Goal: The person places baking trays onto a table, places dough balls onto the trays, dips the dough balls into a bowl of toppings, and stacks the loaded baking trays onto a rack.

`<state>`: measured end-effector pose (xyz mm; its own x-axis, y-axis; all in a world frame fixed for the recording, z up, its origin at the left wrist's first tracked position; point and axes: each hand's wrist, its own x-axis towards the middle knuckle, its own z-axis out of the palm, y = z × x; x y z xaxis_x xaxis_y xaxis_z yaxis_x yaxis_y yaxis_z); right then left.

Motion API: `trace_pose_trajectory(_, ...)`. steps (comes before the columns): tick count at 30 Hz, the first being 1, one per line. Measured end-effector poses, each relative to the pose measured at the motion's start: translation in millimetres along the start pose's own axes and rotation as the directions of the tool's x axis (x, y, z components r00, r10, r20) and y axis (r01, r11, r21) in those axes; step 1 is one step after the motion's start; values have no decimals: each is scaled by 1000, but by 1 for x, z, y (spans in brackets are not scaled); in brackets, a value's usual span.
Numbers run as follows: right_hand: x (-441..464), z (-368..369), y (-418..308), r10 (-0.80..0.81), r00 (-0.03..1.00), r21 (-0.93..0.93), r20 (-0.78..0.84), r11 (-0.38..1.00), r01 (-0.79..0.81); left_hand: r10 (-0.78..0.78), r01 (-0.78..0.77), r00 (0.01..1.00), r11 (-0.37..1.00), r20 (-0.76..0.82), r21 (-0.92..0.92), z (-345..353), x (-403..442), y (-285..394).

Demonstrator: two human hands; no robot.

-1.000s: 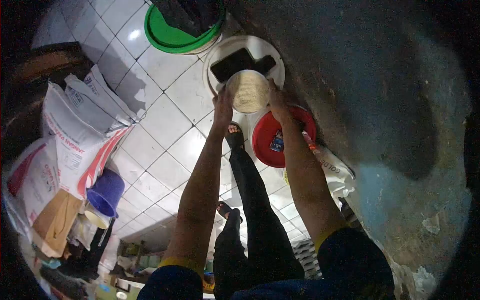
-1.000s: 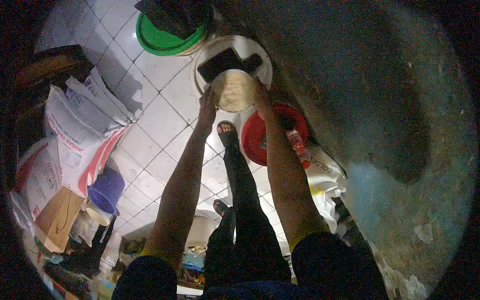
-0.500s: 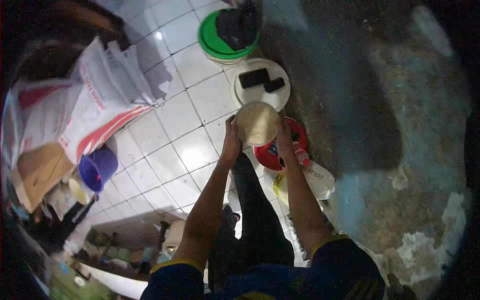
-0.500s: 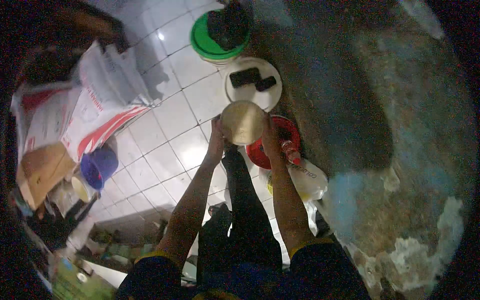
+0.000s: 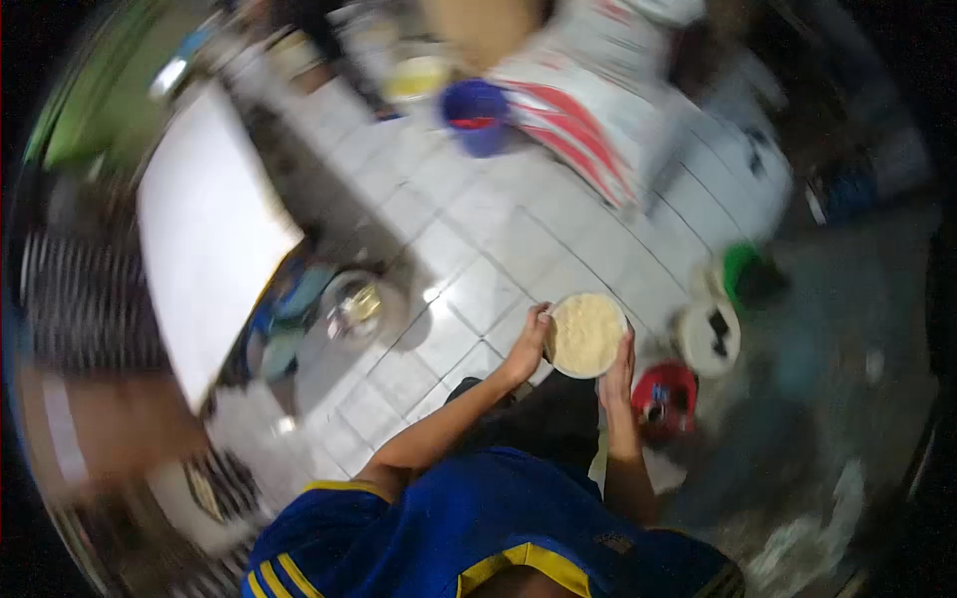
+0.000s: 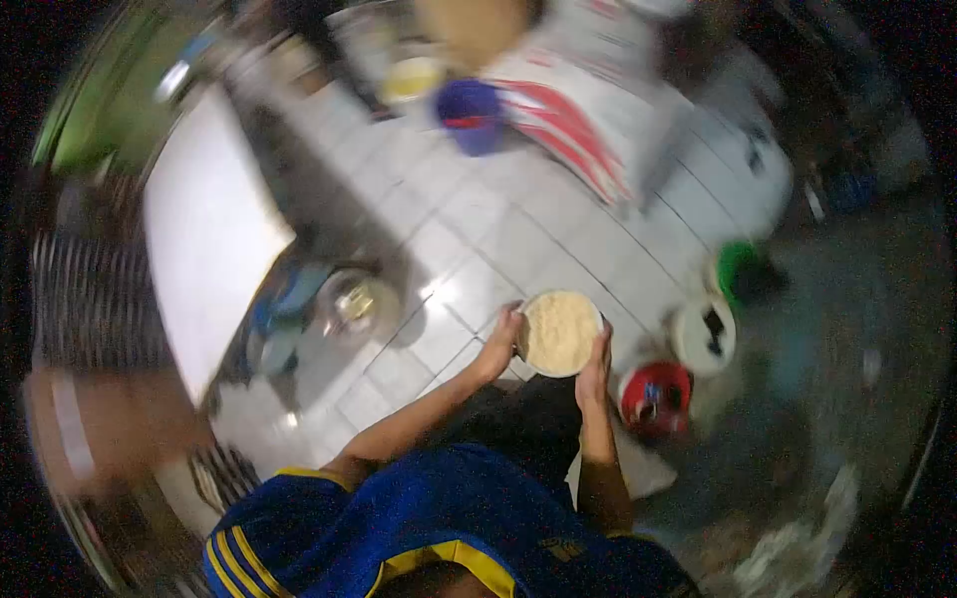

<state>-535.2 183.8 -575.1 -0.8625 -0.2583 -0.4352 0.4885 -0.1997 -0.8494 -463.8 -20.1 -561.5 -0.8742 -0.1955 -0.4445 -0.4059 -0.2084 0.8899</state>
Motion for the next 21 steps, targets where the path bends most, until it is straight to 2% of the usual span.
trace_pose_trajectory(1, -12, 42, 8, 5, 997, -18, 72, 1000, -4, -58, 55, 998, 995, -36, -86, -36, -36, 6)
trace_pose_trajectory(2, -23, 84, 18, 37, 981, -68, 189, 997, -24, -23, 5, 991, 992, -133, -129, -70, -66, 2)
trace_pose_trajectory(3, -33, 123, 28, 65, 969, -83, 240, 995, -46, -5, -38, 971, 984, -239, -175, -104, -97, 1)
trace_pose_trajectory(4, -32, 168, 25, 102, 958, -106, 268, 991, -75, -34, -24, 963, 977, -267, -211, -140, -115, 14)
trace_pose_trajectory(8, -48, 340, 65, 241, 839, -274, 489, 955, -114, -65, -56, 888, 967, -455, -247, -285, -210, 32)
trace_pose_trajectory(9, -45, 380, 80, 299, 788, -278, 538, 946, -169, -75, -64, 874, 962, -480, -267, -316, -229, 33)
trace_pose_trajectory(10, -53, 411, 103, 353, 734, -285, 580, 932, -223, -75, -104, 856, 945, -512, -311, -343, -251, 9)
trace_pose_trajectory(11, -65, 428, 127, 353, 709, -292, 610, 932, -213, -61, -130, 837, 944, -544, -305, -353, -278, -24)
trace_pose_trajectory(13, -63, 506, 169, 355, 615, -330, 704, 930, -161, -90, -255, 701, 895, -707, -366, -404, -315, -53)
trace_pose_trajectory(14, -63, 542, 194, 350, 586, -329, 731, 933, -147, -178, -243, 643, 875, -745, -418, -421, -344, -56)
trace_pose_trajectory(15, -62, 582, 218, 345, 558, -326, 755, 935, -136, -188, -242, 636, 873, -749, -424, -442, -367, -70)
trace_pose_trajectory(17, -59, 659, 265, 324, 555, -318, 766, 942, -111, -301, -270, 497, 838, -814, -475, -475, -412, -111)
trace_pose_trajectory(21, -63, 815, 358, 290, 591, -285, 753, 953, -105, -490, -298, 223, 789, -843, -538, -525, -525, -207)
